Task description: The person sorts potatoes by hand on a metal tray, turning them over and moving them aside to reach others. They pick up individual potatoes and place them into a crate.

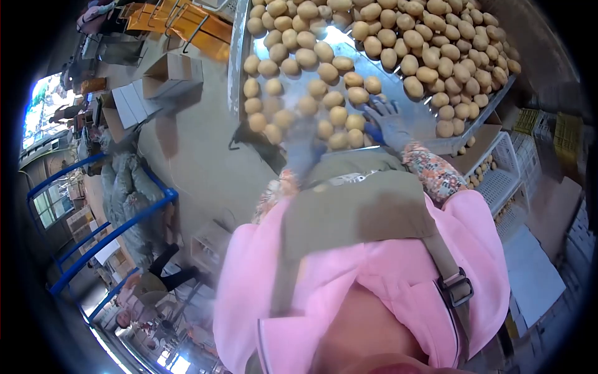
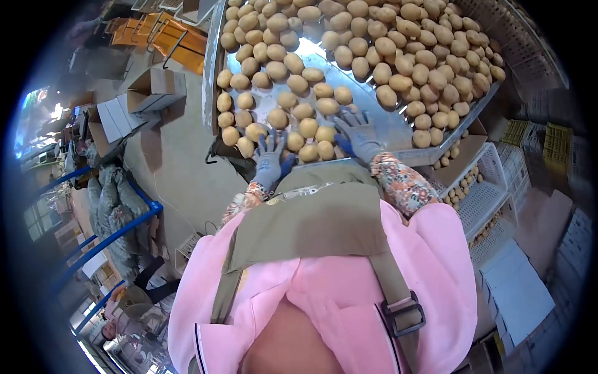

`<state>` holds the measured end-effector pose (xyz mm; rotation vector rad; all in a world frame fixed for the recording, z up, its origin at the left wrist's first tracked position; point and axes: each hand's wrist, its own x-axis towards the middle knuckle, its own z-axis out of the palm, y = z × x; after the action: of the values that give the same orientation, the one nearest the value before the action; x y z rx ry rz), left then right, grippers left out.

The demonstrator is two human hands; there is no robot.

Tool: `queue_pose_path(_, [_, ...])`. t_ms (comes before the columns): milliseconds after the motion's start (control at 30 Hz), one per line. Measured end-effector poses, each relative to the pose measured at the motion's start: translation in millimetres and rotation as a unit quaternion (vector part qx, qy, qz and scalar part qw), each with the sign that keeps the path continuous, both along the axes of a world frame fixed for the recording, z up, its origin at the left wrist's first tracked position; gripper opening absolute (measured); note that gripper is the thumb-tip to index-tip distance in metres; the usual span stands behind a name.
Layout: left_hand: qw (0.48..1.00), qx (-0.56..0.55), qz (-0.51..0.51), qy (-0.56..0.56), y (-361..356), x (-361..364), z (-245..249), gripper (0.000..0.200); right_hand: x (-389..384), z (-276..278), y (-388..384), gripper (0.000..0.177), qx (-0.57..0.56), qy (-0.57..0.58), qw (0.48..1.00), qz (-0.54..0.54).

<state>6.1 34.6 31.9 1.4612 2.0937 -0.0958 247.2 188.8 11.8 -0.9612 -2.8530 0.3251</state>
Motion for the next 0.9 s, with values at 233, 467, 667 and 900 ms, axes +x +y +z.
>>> queue_pose_path(233, [0.983,0.146,0.110,-0.008,-55,-16,-30,0.066,62,-5,-17,0.056,-0.208,0.030,0.962,-0.173])
queue_pose_path(467, [0.995,0.061,-0.014,0.077,-30,-4,-14,0.066,-2,8,-55,0.056,-0.276,0.038,0.924,-0.262])
queue_pose_path(667, [0.960,0.197,-0.193,0.053,7,-26,-43,0.068,-7,43,-22,0.043,-0.462,0.222,0.839,-0.182])
queue_pose_path(900, [0.990,0.090,0.063,0.089,-25,-62,-25,0.089,62,-41,14,0.061,-0.186,0.057,0.944,-0.265])
